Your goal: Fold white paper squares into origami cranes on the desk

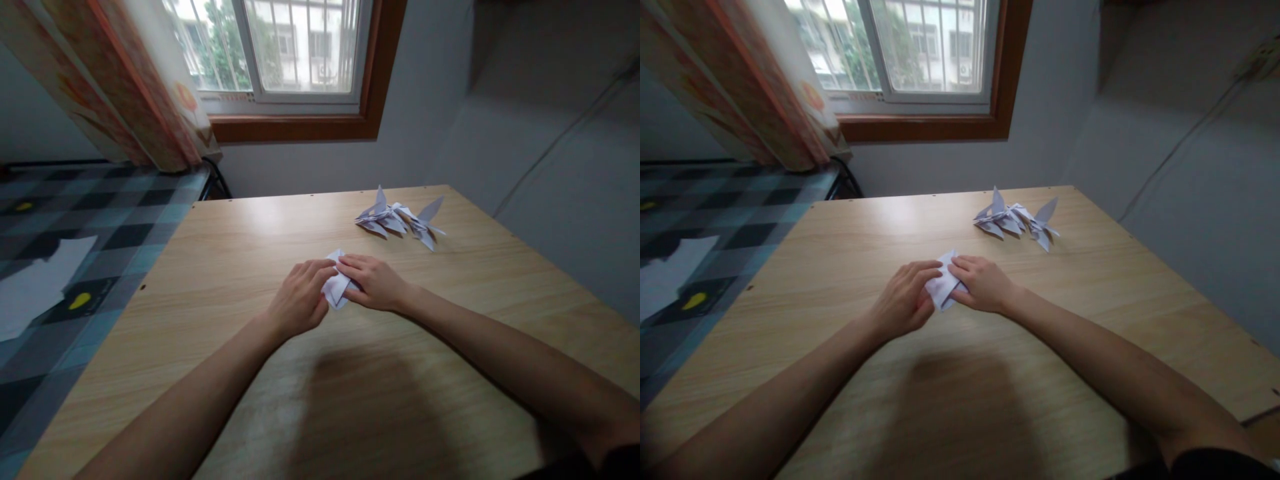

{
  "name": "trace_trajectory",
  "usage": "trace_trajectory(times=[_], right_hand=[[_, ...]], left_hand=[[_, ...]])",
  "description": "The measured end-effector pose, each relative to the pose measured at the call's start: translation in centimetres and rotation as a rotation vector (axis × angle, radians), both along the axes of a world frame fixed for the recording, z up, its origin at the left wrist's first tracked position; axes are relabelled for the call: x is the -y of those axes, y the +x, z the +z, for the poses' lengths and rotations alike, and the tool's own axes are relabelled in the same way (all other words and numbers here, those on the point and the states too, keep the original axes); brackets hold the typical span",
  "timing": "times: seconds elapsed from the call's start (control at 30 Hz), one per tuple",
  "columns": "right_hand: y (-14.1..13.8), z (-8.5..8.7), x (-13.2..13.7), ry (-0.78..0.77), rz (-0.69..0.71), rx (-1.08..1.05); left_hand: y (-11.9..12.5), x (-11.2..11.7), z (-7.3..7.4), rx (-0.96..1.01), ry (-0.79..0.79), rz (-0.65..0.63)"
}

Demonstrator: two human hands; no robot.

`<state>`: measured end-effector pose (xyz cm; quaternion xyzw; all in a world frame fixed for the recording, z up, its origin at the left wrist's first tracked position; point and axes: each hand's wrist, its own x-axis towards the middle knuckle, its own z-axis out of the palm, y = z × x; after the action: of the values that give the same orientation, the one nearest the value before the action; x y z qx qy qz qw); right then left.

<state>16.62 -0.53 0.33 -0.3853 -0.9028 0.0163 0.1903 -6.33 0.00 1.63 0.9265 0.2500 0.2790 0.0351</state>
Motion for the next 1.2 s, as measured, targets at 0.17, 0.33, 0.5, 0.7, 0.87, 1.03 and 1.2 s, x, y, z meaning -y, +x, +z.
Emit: trace_trajectory(times=[0.17, 0.33, 0.5, 0.7, 0.87, 1.03, 1.2], right_hand=[[1.2, -0.3, 0.5, -0.187, 0.02, -0.121], [0.9, 0.0, -1.3, -0.47, -0.261, -0.722], [-0.4, 1.4, -3.4, -0.808, -0.533, -1.043], [-2.4, 3.8, -3.3, -1.048, -0.58, -1.145], [-4.2, 3.9, -1.8, -1.082, -0.197, -1.281], [-4.8, 1.4, -2.2, -0.675, -0.393, -1.287], [-5.5, 0.7, -2.2, -0.817, -0.171, -1.384]], left_hand=[[0.4, 0.0, 0.5, -0.185, -0.128, -0.005], [0.4, 0.1, 0.7, -0.239, -0.133, 0.043], [0.3, 0.1, 0.8, -0.21, -0.161, 0.033], [0.4, 0.4, 0.7, -0.155, -0.161, 0.117], [0.1, 0.0, 0.0, 0.194, -0.272, 0.412], [0.1, -1.1, -0.2, 0.829, -0.75, 0.402], [0.7, -1.3, -0.9, 1.043, -0.951, 0.231]])
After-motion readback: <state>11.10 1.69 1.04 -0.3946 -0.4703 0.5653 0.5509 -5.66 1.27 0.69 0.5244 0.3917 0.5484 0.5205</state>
